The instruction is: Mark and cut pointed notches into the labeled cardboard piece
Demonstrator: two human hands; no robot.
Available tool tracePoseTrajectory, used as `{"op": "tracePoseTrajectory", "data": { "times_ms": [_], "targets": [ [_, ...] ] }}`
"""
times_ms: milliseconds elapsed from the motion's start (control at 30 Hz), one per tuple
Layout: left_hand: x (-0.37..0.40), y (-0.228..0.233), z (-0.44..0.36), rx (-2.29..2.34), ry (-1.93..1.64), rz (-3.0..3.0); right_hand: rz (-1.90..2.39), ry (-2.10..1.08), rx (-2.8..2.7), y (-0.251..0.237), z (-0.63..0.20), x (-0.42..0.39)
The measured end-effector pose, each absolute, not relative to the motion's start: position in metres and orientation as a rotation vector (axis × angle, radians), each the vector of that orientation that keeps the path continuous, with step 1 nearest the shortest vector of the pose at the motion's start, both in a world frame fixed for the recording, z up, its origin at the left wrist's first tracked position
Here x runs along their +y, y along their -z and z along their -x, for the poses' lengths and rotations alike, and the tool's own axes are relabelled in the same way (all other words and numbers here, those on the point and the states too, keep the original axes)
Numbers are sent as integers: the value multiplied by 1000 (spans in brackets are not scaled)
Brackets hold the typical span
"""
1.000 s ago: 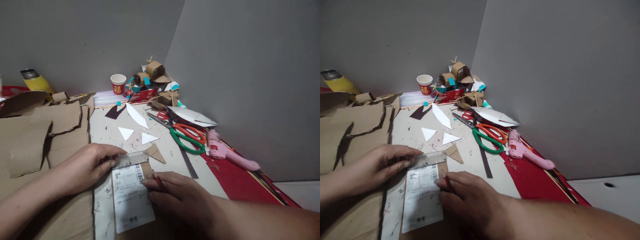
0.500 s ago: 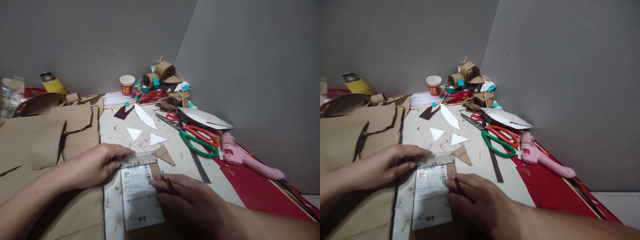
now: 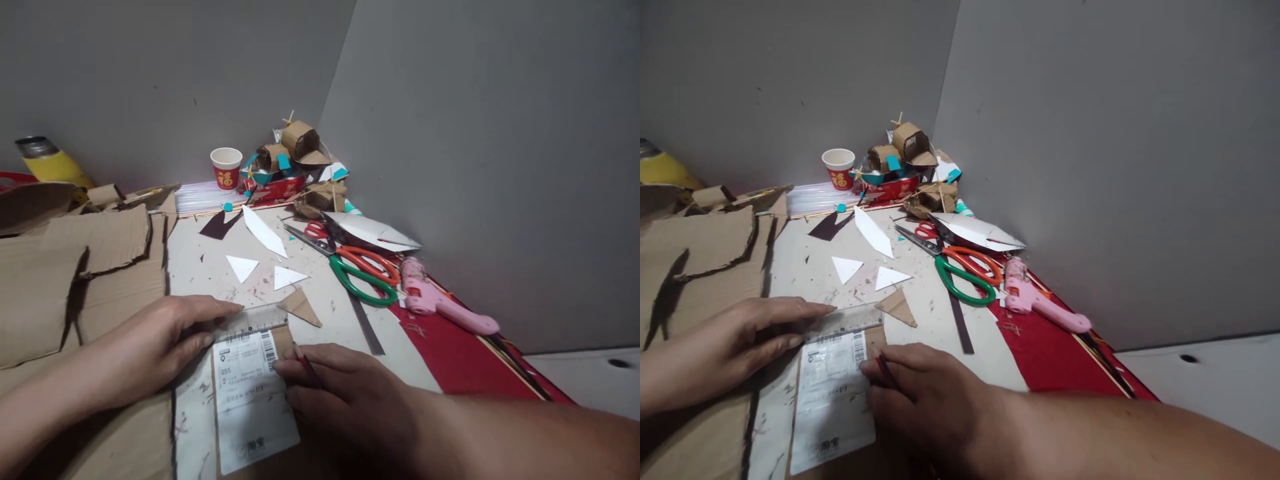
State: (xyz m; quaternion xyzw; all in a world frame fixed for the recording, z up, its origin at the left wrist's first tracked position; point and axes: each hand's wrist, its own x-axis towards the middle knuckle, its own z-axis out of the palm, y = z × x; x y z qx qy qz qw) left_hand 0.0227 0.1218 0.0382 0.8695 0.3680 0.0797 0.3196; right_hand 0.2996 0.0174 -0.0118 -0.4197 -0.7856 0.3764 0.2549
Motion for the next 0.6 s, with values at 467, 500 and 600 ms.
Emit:
{"op": "tracePoseTrajectory", "data": {
  "times_ms": [467,500,600],
  "targets": [
    [120,-40,-22,957,-181,-2329,1090,-959,-2233,11,-305,19],
    [121,-39,-22,959,-187,-2326,1088,-966,-2224,12,-305,19],
    [122,-37,-22,955,-210,-2317,1121,-1028,-2158,12,-303,19]
  ]
}}
